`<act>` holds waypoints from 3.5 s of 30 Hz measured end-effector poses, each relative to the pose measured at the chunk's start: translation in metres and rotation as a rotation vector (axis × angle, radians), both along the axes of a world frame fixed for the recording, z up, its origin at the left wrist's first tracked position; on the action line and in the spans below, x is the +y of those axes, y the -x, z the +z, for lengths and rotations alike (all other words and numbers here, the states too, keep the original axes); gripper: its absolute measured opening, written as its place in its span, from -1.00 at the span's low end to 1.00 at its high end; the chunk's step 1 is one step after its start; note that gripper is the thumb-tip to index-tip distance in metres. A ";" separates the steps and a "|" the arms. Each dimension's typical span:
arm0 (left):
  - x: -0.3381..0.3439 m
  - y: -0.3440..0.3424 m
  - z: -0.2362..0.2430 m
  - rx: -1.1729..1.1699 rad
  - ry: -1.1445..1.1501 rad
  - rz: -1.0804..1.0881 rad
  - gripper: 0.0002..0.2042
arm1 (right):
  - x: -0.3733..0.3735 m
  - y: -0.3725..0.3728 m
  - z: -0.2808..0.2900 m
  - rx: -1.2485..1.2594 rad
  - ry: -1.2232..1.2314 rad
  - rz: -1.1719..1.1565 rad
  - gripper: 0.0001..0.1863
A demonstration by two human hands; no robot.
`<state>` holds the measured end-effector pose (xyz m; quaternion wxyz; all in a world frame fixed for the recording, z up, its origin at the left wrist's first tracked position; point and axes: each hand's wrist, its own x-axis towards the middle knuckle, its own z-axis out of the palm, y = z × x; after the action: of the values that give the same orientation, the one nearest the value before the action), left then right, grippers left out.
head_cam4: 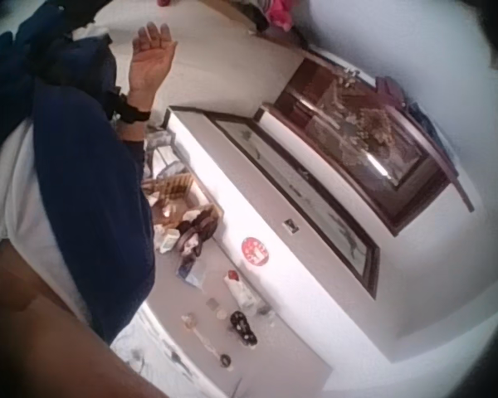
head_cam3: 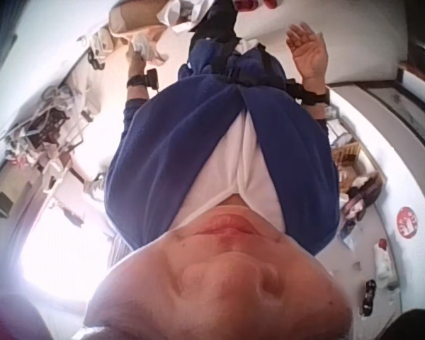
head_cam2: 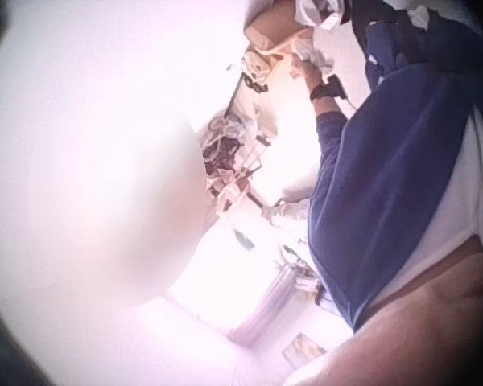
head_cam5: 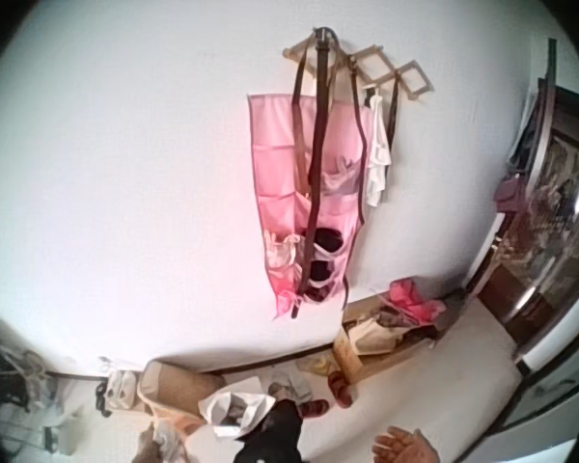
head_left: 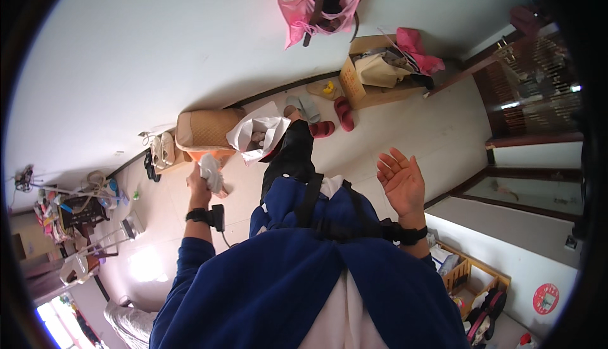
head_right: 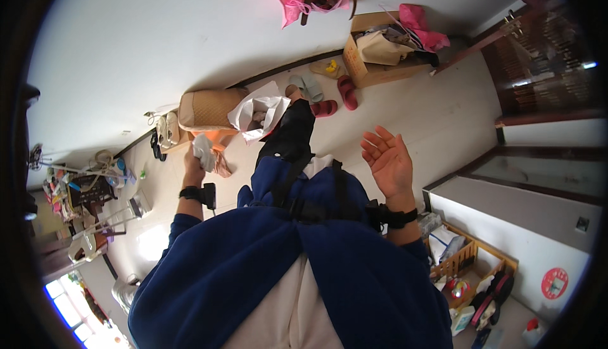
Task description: The person picks up a yellow screwdriver and a white electrical plug, then uses the screwdriver to adjust the internal screws of the plug while seated on a bed. Afterward, they walk to a cabinet, open it, and place the plug inside.
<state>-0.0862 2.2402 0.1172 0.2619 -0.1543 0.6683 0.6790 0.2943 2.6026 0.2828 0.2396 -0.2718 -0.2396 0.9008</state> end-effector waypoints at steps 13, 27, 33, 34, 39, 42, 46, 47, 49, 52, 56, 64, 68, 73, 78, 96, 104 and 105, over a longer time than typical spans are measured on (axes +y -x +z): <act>-0.131 -0.132 -0.039 -0.244 0.469 0.270 -0.48 | 0.014 0.107 -0.011 -0.053 0.118 0.293 -0.62; -0.184 -0.204 -0.023 -0.315 0.495 0.207 -0.53 | -0.048 0.161 -0.041 -0.303 0.075 0.526 -0.72; -0.257 -0.226 -0.012 -0.257 0.534 0.192 -0.52 | -0.134 0.200 -0.032 -0.316 0.043 0.593 -0.74; -0.277 -0.234 -0.018 -0.237 0.540 0.217 -0.51 | -0.153 0.205 -0.029 -0.287 0.027 0.628 -0.74; -0.378 -0.299 -0.046 -0.386 0.681 0.388 -0.53 | -0.242 0.222 -0.025 -0.331 0.018 0.800 -0.72; -0.412 -0.347 -0.043 -0.356 0.648 0.534 -0.54 | -0.281 0.239 -0.025 -0.331 -0.006 0.943 -0.72; -0.418 -0.403 -0.027 -0.407 0.592 0.680 -0.56 | -0.325 0.270 -0.024 -0.282 -0.059 1.118 -0.72; -0.416 -0.415 -0.025 -0.445 0.595 0.677 -0.53 | -0.338 0.277 -0.023 -0.288 -0.082 1.149 -0.72; -0.407 -0.436 -0.025 -0.487 0.546 0.781 -0.54 | -0.366 0.290 -0.021 -0.269 -0.070 1.237 -0.72; -0.383 -0.465 -0.027 -0.523 0.503 0.896 -0.56 | -0.407 0.312 -0.021 -0.284 -0.088 1.372 -0.73; -0.352 -0.487 -0.033 -0.667 0.489 0.919 -0.55 | -0.450 0.337 -0.024 -0.272 -0.123 1.496 -0.73; -0.328 -0.469 -0.042 -0.637 0.436 1.158 -0.55 | -0.535 0.401 -0.043 -0.303 -0.092 1.680 -0.74; -0.341 -0.437 -0.039 -0.627 0.426 1.259 -0.55 | -0.589 0.444 -0.053 -0.313 -0.096 1.792 -0.75; -0.362 -0.387 -0.021 -0.730 0.532 1.165 -0.54 | -0.650 0.502 -0.065 -0.295 -0.090 1.847 -0.76; -0.383 -0.349 -0.009 -0.596 0.498 1.346 -0.57 | -0.693 0.537 -0.076 -0.369 -0.155 1.919 -0.77; -0.613 -0.359 -0.029 -0.582 0.613 1.204 -0.58 | -0.905 0.496 -0.046 -0.343 -0.285 2.032 -0.77; -0.681 -0.343 -0.006 -0.451 0.610 1.370 -0.59 | -0.983 0.480 -0.032 -0.300 -0.298 2.131 -0.75; -0.677 -0.351 -0.015 -0.503 0.610 1.386 -0.59 | -0.990 0.480 -0.032 -0.334 -0.307 2.125 -0.75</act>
<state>0.2646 1.5633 0.1021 -0.1306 -0.7481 0.4975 0.4193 -0.1856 1.6123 0.2512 -0.6667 -0.0117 -0.4918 0.5599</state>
